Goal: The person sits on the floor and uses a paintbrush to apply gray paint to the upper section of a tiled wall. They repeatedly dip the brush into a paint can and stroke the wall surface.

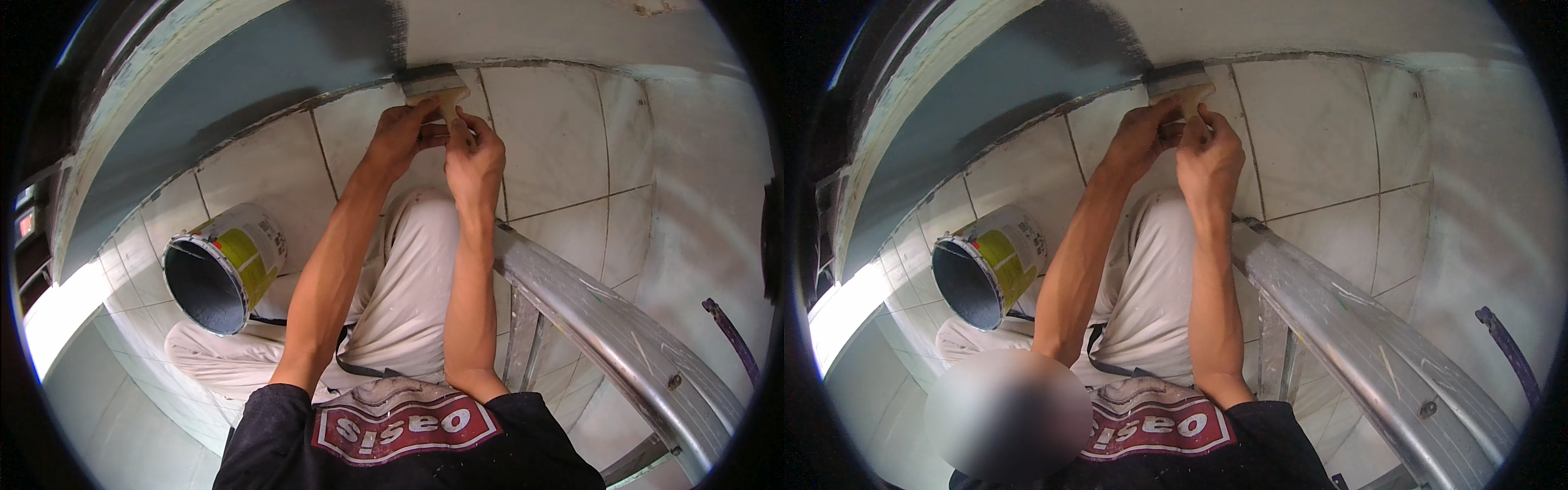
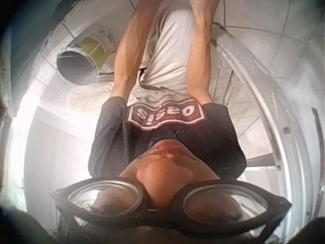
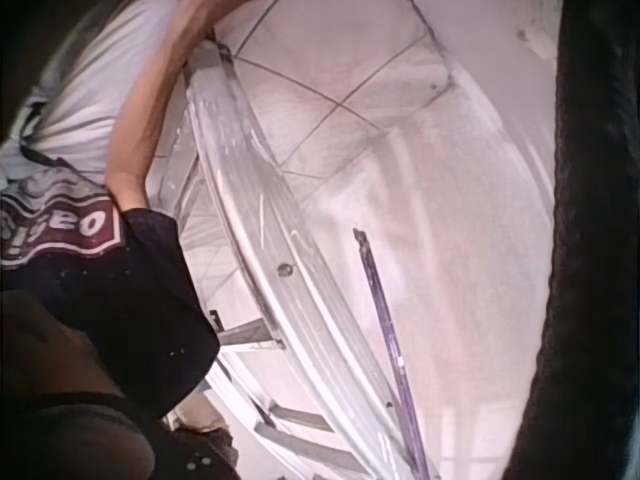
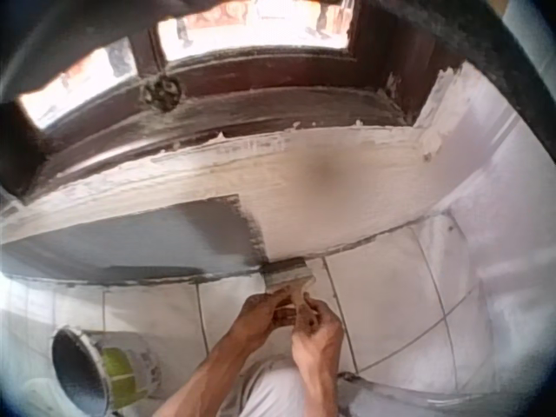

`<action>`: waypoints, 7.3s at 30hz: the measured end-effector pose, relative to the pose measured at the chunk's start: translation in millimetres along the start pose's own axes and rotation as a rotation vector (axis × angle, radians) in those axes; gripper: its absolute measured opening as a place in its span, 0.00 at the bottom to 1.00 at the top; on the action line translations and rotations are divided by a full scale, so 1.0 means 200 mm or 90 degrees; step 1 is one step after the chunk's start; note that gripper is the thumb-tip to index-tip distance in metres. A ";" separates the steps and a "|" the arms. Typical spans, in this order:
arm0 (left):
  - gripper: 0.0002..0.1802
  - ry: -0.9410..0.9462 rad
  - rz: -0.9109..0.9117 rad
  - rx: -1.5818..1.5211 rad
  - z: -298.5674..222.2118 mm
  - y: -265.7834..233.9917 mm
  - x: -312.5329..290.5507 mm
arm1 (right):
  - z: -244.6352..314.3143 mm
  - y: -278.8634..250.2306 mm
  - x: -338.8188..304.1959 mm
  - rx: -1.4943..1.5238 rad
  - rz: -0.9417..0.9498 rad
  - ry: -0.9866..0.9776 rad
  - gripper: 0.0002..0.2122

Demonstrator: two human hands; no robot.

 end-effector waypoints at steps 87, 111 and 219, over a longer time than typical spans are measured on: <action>0.13 0.217 -0.007 0.056 -0.26 0.12 -0.24 | 0.33 -0.05 -0.12 0.137 -0.009 -0.102 0.15; 0.17 0.366 0.073 0.123 -0.25 0.16 -0.39 | 0.15 -0.17 -0.21 0.327 0.073 -0.066 0.11; 0.18 0.267 -0.032 0.089 -0.28 0.06 -0.33 | 0.32 -0.05 -0.21 0.151 0.039 -0.067 0.14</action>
Point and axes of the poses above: each hand's wrist, its own x-axis towards the middle knuckle, its own y-axis out of the palm, z = x × y, the point moved 3 cm from there along x, towards the middle knuckle, and after that the axes turned 10 degrees about -z, right-handed, at the moved point
